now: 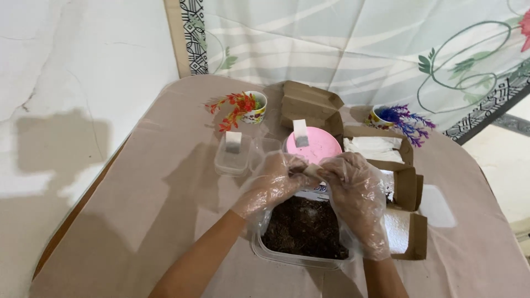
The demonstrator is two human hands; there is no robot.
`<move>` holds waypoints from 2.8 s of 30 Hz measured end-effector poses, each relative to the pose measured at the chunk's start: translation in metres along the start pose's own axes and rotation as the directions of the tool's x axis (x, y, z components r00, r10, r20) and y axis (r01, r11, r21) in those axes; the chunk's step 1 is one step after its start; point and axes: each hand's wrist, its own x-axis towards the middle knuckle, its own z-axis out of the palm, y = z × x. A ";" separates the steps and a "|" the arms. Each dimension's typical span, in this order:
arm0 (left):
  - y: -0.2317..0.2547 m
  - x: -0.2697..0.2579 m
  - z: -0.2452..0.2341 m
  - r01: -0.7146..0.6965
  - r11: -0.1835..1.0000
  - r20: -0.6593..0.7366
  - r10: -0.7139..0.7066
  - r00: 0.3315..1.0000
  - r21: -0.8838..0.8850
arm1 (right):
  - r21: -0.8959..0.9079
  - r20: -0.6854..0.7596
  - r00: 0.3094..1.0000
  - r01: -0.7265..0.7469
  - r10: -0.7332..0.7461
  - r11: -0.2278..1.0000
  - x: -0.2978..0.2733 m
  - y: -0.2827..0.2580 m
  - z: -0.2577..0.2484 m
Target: Filling and weighing individual tea filter bags with tea leaves
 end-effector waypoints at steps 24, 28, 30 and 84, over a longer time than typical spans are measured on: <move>-0.148 0.116 -0.157 0.422 0.795 -0.498 -0.176 0.849 0.437 | -0.066 0.200 0.980 0.008 0.006 0.998 0.090 0.052 0.215; -0.114 0.100 -0.149 0.477 0.770 -0.537 -0.211 0.817 0.424 | -0.143 0.234 0.972 0.035 -0.001 0.989 0.091 0.078 0.258; -0.104 0.091 -0.144 0.483 0.789 -0.538 -0.236 0.809 0.381 | -0.147 0.215 0.976 0.014 0.018 0.989 0.090 0.080 0.265; -0.108 0.082 -0.138 0.429 0.852 -0.564 -0.204 0.800 0.299 | -0.458 0.700 0.690 0.237 0.184 0.857 0.085 -0.015 0.245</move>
